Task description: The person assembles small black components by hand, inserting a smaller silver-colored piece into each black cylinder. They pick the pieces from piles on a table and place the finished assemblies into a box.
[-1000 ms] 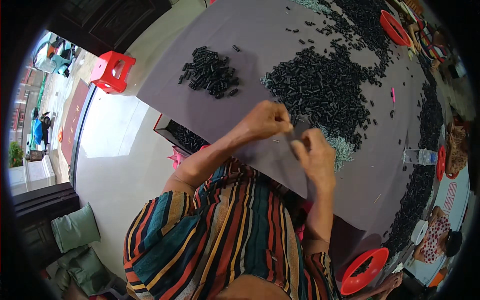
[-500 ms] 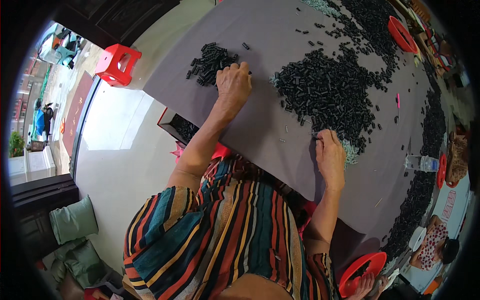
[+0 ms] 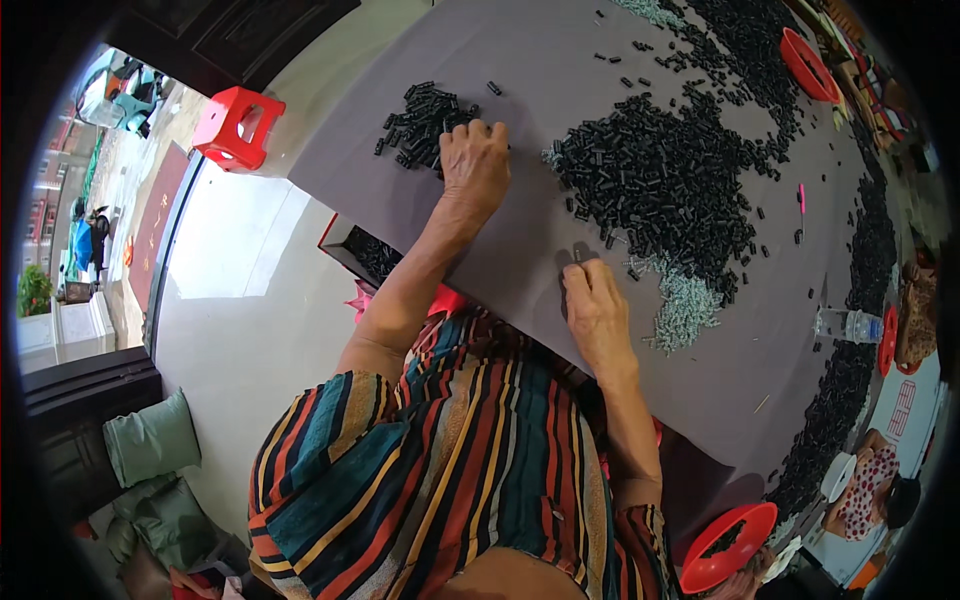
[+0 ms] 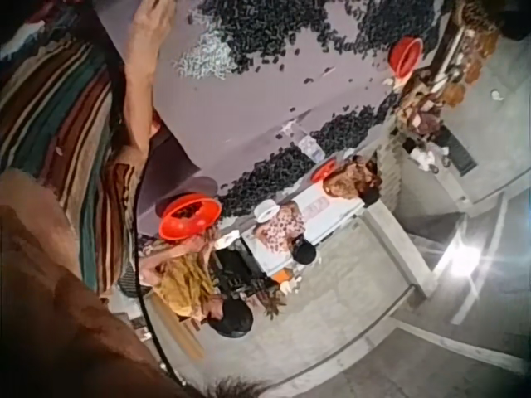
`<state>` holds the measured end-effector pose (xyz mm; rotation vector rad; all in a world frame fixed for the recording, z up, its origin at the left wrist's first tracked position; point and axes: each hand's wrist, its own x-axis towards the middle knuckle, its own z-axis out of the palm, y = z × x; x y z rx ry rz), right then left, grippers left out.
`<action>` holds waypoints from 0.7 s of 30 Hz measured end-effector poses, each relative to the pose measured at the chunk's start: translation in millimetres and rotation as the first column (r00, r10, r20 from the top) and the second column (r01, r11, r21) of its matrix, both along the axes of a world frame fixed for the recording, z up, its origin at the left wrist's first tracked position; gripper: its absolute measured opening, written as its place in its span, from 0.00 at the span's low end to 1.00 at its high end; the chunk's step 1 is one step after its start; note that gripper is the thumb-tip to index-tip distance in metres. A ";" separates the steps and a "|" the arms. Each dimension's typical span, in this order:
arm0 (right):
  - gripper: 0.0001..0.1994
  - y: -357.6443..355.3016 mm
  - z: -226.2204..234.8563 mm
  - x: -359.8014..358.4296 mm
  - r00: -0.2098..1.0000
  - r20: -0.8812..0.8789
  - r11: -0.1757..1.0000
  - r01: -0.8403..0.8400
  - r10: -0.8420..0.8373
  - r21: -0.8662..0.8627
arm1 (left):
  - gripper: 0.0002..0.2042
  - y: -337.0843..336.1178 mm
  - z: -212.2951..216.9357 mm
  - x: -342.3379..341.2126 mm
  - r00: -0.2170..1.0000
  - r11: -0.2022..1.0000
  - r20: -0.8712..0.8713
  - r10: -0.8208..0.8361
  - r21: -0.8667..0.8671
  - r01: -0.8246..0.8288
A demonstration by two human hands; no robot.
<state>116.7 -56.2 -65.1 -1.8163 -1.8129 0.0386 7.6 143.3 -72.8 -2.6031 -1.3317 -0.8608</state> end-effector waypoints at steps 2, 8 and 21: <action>0.06 -1.7 1.3 0.7 0.999 0.013 1.000 0.031 -0.031 0.005 | 0.06 -8.8 7.0 9.7 0.986 0.986 0.066 -0.156 -0.043 0.159; 0.08 -11.9 27.4 -11.8 0.987 0.016 0.982 -0.160 0.162 -0.096 | 0.08 -64.4 -4.0 37.0 0.745 0.741 0.148 -0.651 -0.089 0.666; 0.14 -17.1 39.6 -20.7 0.957 -0.060 0.957 -0.278 0.284 0.084 | 0.05 -74.5 -10.8 45.7 0.692 0.692 0.043 -0.720 -0.013 0.721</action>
